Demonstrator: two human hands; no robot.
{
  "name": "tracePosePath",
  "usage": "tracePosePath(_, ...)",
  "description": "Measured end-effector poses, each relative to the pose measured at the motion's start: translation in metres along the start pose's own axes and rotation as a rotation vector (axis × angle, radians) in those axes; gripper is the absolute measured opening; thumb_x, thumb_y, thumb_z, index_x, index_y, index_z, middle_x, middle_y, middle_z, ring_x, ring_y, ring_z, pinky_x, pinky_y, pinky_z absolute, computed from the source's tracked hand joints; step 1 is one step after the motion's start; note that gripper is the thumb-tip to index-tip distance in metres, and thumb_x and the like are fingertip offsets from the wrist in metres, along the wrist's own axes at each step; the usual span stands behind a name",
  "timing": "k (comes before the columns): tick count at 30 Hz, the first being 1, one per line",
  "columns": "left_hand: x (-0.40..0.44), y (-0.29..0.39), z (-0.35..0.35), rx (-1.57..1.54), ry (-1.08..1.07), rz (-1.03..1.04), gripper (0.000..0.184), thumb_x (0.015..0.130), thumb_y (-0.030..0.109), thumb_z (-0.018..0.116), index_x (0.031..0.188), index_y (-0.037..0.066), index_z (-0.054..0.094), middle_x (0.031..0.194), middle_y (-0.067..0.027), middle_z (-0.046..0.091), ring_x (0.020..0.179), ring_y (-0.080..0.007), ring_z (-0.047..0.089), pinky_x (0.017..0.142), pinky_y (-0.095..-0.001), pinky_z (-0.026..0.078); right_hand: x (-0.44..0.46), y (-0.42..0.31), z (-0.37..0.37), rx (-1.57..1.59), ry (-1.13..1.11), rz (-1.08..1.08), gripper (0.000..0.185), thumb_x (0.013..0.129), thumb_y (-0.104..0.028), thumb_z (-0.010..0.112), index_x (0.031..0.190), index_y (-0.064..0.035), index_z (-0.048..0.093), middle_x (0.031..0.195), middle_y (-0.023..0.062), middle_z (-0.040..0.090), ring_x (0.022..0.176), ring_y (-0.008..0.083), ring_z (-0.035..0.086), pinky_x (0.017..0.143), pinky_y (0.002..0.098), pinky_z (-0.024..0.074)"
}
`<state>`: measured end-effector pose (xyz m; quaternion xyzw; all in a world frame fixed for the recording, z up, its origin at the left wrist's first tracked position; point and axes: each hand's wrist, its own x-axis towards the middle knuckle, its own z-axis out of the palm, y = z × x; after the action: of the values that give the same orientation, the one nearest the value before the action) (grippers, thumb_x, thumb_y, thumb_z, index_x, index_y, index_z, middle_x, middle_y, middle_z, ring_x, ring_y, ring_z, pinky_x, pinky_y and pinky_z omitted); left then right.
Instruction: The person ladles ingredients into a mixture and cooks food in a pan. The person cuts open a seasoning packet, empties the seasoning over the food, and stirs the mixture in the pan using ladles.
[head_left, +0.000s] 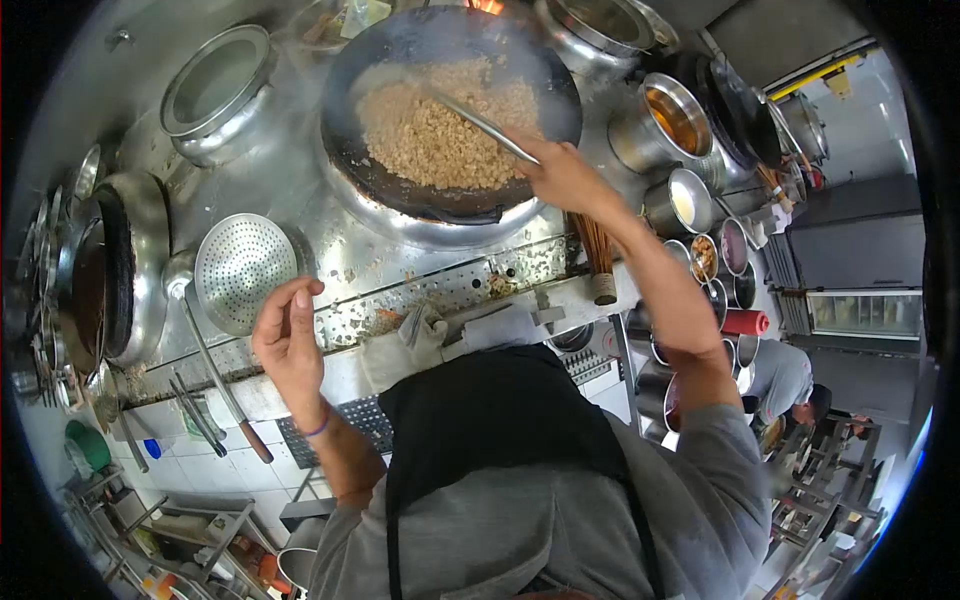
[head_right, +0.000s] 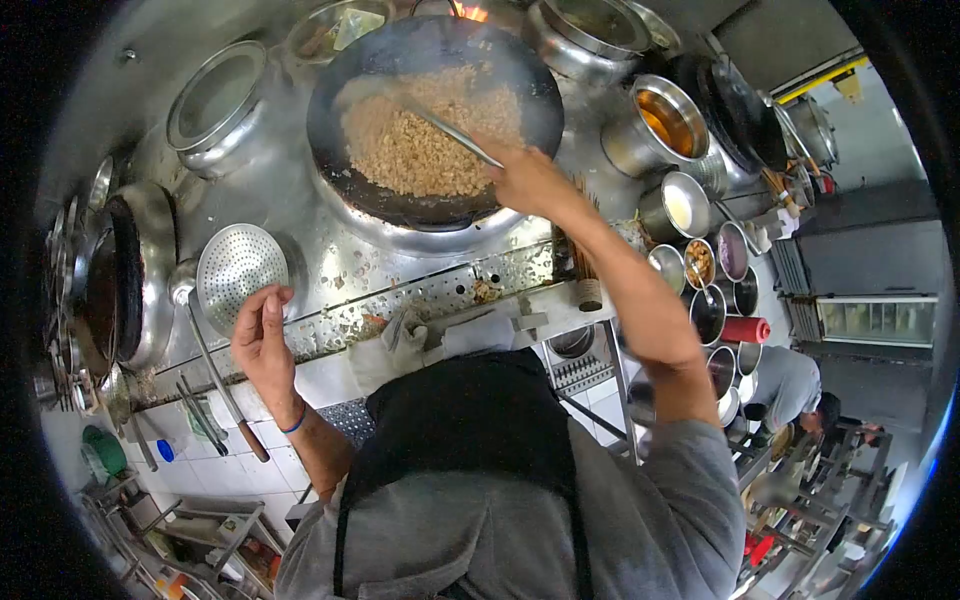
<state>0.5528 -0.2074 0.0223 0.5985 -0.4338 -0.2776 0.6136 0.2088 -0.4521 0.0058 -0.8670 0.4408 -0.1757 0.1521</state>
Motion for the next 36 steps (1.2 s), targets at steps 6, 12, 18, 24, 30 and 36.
tracePosePath(6,-0.015,-0.027,-0.028,0.000,0.116,-0.099,0.021,0.103,0.014,0.064,0.114,-0.003,0.070,0.101,-0.0092,0.072,0.094,-0.0118,0.063,0.085,-0.0253,0.049,-0.075,-0.061,-0.131,-0.481,-0.104,0.169,0.058,0.094,-0.015,0.063,0.147,-0.0356,0.053,0.097,0.0185,0.071,0.080,0.0396,0.070,0.067,0.0491,0.0556)
tracePosePath(12,-0.036,-0.036,-0.058,0.089,0.299,-0.178,0.027,0.103,0.018,0.065,0.115,-0.005,0.069,0.104,-0.0090,0.072,0.095,-0.0153,0.066,0.091,-0.0287,0.053,-0.151,-0.073,-0.184,-0.335,-0.058,0.257,0.063,0.088,0.001,0.066,0.144,-0.0247,0.058,0.089,0.0180,0.067,0.079,0.0385,0.067,0.070,0.0486,0.0516)
tracePosePath(18,0.004,-0.027,-0.016,0.096,0.194,-0.092,0.024,0.102,0.013,0.064,0.116,-0.006,0.069,0.100,-0.0104,0.072,0.094,-0.0148,0.067,0.089,-0.0284,0.053,-0.118,-0.051,-0.084,-0.366,-0.136,0.436,0.060,0.091,-0.008,0.063,0.149,-0.0203,0.050,0.091,0.0245,0.069,0.087,0.0440,0.067,0.078,0.0518,0.0525)
tracePosePath(24,0.003,-0.005,-0.046,0.270,0.098,-0.053,0.025,0.102,0.013,0.063,0.119,-0.005,0.069,0.098,-0.0104,0.073,0.094,-0.0137,0.066,0.087,-0.0280,0.052,-0.169,-0.032,-0.111,-0.076,0.008,0.356,0.059,0.088,0.006,0.061,0.143,-0.0152,0.058,0.112,0.0252,0.070,0.097,0.0452,0.068,0.084,0.0485,0.0533)
tracePosePath(30,-0.023,-0.025,-0.090,0.265,0.398,-0.139,0.029,0.103,0.018,0.063,0.120,-0.005,0.069,0.101,-0.0121,0.073,0.095,-0.0156,0.067,0.089,-0.0287,0.053,-0.198,-0.071,-0.135,-0.241,-0.201,0.451,0.068,0.086,0.005,0.065,0.147,-0.0240,0.055,0.091,0.0193,0.070,0.082,0.0391,0.069,0.078,0.0479,0.0544)
tracePosePath(36,0.008,-0.023,-0.017,0.235,0.107,-0.014,0.027,0.102,0.016,0.064,0.120,-0.004,0.070,0.102,-0.0126,0.074,0.088,-0.0150,0.068,0.082,-0.0283,0.055,-0.117,-0.024,-0.025,-0.096,-0.056,0.492,0.056,0.095,-0.010,0.059,0.149,-0.0202,0.050,0.092,0.0262,0.069,0.083,0.0458,0.067,0.076,0.0515,0.0533)
